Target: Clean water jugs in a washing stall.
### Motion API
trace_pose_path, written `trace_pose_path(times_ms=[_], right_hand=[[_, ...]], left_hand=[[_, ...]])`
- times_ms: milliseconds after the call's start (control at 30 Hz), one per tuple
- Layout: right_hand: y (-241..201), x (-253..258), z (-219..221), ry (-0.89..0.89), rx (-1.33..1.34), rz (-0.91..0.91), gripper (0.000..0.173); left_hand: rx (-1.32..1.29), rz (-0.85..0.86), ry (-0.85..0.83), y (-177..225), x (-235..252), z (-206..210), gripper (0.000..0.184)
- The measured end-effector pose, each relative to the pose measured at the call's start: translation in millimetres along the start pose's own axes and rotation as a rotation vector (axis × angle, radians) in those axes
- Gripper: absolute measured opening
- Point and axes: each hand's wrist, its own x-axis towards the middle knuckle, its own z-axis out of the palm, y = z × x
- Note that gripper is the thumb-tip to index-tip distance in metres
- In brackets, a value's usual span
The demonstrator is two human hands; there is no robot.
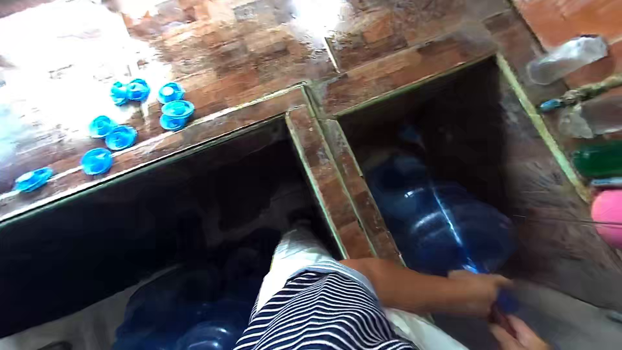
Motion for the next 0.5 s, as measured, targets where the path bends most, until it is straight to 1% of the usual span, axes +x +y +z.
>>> trace_pose_path(times_ms=[67, 100, 167, 233, 267, 300, 333, 400, 467, 500], right_hand=[[-10.3, 16.3, 30.8, 0.037, 0.180, 0.073, 0.040], [-16.1, 23.2, 45.3, 0.040, 0.209, 0.097, 0.040], [-25.2, 31.9, 60.6, 0.050, 0.088, 0.132, 0.040], [-34.5, 26.1, 48.4, 0.157, -0.073, 0.147, 0.044], [-36.4, 20.6, 40.2, 0.217, -0.132, 0.134, 0.046], [-38.1, 18.3, 34.7, 0.230, -0.184, 0.150, 0.048], [-38.6, 20.6, 35.3, 0.216, -0.241, 0.191, 0.049], [-39.6, 34.9, 47.5, 0.145, -0.340, 0.268, 0.053], [-54.8, 52.6, 60.1, 0.082, -0.405, 0.261, 0.052], [-68.2, 60.2, 63.1, 0.046, -0.421, 0.224, 0.049]], left_hand=[[-0.065, -0.018, 0.126, 8.8, 22.8, -15.4, 0.055], [-0.086, -0.007, 0.165, 11.3, 33.2, -26.5, 0.056], [-0.096, 0.023, 0.197, 19.3, 51.8, -48.2, 0.060], [-0.143, 0.026, 0.177, 35.9, 63.8, -55.7, 0.064], [-0.175, 0.013, 0.157, 41.8, 67.2, -55.1, 0.062], [-0.201, -0.007, 0.133, 47.0, 68.9, -54.3, 0.060], [-0.209, -0.024, 0.126, 50.5, 70.3, -52.5, 0.059], [-0.180, -0.023, 0.158, 52.9, 69.8, -48.0, 0.062], [-0.065, -0.023, 0.246, 52.2, 64.2, -51.5, 0.073], [-0.003, -0.061, 0.274, 55.4, 57.7, -59.3, 0.082]])
